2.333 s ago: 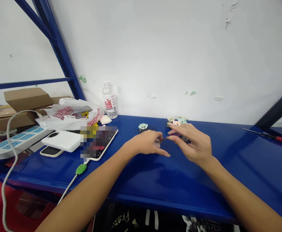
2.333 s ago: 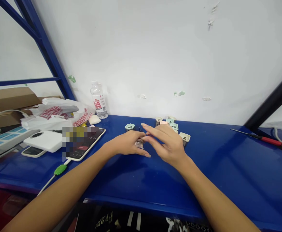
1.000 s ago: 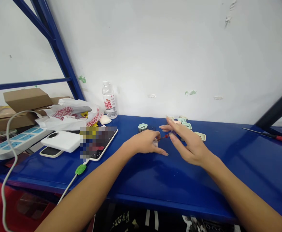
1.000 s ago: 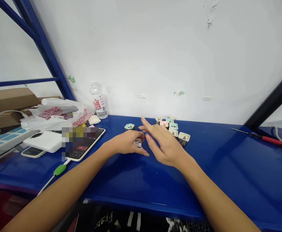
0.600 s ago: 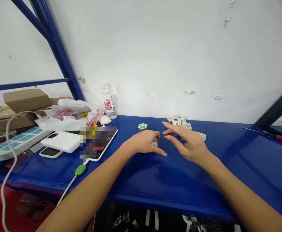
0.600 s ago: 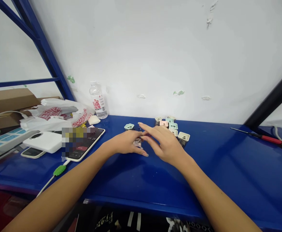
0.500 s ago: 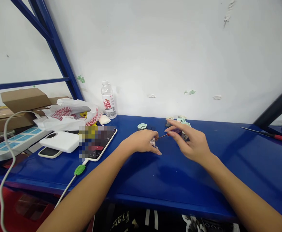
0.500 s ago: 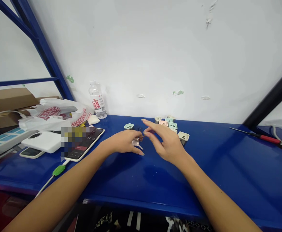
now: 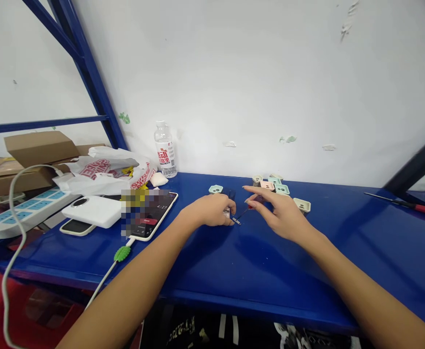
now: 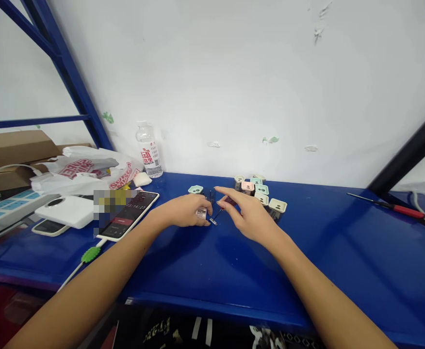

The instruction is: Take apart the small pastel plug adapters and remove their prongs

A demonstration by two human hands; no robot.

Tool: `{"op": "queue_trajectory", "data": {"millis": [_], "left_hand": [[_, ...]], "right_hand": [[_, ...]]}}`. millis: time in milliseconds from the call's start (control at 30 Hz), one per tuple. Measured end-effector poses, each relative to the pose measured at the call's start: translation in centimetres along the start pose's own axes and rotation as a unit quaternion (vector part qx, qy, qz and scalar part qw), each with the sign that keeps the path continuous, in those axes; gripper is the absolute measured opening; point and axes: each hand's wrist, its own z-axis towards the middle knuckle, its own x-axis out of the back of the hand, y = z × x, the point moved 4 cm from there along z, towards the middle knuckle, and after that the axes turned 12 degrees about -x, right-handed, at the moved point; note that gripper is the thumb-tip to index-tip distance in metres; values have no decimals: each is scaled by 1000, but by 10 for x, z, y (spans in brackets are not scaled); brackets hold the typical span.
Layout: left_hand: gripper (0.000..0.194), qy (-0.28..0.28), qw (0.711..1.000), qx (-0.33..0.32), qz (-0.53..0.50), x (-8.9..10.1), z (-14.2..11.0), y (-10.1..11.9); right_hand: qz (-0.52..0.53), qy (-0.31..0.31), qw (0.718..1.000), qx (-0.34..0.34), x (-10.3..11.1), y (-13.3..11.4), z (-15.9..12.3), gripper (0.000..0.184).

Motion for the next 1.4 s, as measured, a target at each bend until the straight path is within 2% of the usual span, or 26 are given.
{"op": "queue_trajectory", "data": {"millis": [533,833,1167,1400], "left_hand": [[23,-4,1000,7,13,-1,-1,1],[31,-6,1000,4,22,-2,0,6],[16,6,999,-23,30,-5,1,8],[20,6,999,-19,34,-4,1,7]], "right_hand": [[7,-6,1000,-19,4,-2,0,32],[17,2,999,-40,5,0,-1,33],[22,3,999,-47,6,-1,0,32],[16,35,997,-65,13,3,-3,32]]}}
